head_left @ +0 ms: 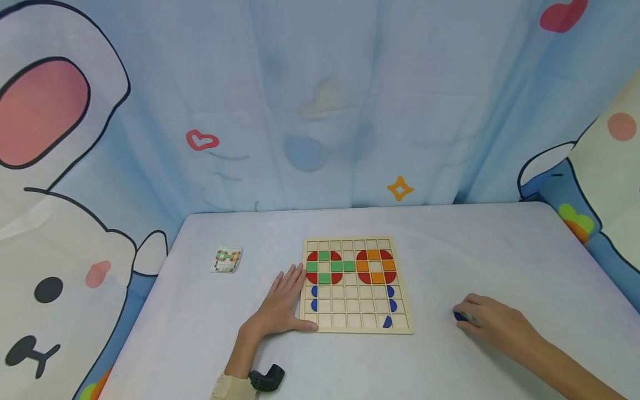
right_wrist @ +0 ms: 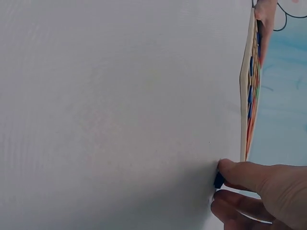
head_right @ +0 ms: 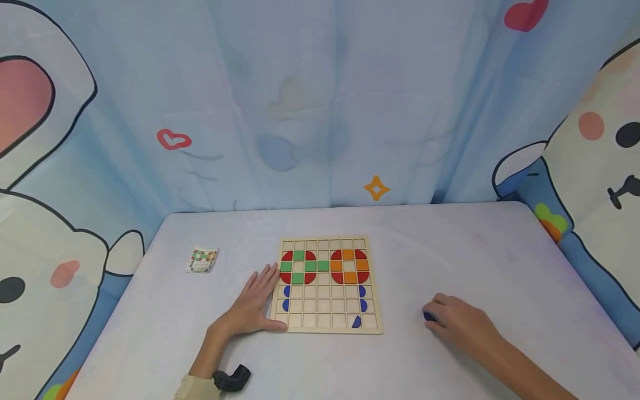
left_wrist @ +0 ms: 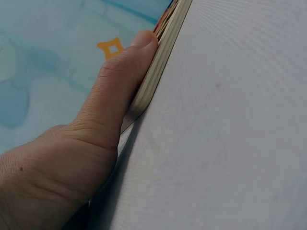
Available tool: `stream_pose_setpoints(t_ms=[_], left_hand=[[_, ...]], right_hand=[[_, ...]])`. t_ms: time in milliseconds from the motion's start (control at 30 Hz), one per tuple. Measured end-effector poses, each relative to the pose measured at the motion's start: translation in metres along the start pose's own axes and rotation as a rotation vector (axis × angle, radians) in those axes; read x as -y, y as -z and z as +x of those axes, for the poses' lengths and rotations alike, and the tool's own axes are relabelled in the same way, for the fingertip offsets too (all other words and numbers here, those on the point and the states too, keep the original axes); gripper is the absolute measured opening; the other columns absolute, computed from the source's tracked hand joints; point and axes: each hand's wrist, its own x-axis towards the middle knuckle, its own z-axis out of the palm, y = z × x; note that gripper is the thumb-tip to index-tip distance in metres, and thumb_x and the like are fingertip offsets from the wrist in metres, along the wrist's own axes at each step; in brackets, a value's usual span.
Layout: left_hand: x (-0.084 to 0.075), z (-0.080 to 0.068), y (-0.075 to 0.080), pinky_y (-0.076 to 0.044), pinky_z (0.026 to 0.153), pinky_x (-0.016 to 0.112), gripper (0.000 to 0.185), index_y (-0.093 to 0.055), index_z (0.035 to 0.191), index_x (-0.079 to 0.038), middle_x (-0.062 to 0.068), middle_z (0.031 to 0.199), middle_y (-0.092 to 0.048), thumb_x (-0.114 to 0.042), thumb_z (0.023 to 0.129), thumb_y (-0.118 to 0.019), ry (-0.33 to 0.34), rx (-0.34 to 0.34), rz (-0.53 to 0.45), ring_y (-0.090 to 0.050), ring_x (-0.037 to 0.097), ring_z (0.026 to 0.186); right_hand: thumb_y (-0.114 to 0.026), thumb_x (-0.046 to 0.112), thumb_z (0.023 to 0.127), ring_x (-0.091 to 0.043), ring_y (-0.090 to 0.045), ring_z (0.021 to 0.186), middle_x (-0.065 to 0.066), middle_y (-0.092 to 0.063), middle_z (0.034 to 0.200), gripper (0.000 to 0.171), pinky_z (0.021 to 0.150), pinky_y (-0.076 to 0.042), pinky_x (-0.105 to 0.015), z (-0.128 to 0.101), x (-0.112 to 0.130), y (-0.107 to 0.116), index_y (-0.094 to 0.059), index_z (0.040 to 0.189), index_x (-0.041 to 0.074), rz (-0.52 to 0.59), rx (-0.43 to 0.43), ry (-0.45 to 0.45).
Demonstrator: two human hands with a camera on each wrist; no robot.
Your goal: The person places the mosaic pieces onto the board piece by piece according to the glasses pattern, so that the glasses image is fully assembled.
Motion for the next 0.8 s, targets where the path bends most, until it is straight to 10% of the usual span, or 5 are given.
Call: stream_pose_setpoints(t_ms=[500, 800], left_hand=[[0.004, 0.001, 0.002, -0.007, 0.125, 0.049, 0.123, -0.009, 0.157, -0.008, 0.006, 0.166, -0.003, -0.068, 0.07, -0.072, 0.008, 0.009, 0.022, -0.001, 0.024, 0.154], [0.003, 0.001, 0.0, -0.008, 0.124, 0.051, 0.122, -0.011, 0.156, -0.007, 0.007, 0.166, -0.005, -0.069, 0.07, -0.071, -0.003, 0.007, 0.02, -0.003, 0.025, 0.154]], right_hand=[[-0.082, 0.022, 0.075, -0.002, -0.053, 0.071, 0.009, -0.062, 0.082, 0.022, 0.065, -0.056, -0.023, 0.019, 0.039, 0.016, -0.076, 0.095, 0.017, 0.014, -0.21, 0.103], [-0.081, 0.015, 0.076, 0.001, -0.049, 0.069, 0.008, -0.065, 0.082, 0.017, 0.06, -0.047, -0.01, 0.052, 0.12, 0.007, -0.078, 0.093, 0.012, 0.289, -0.312, 0.42]])
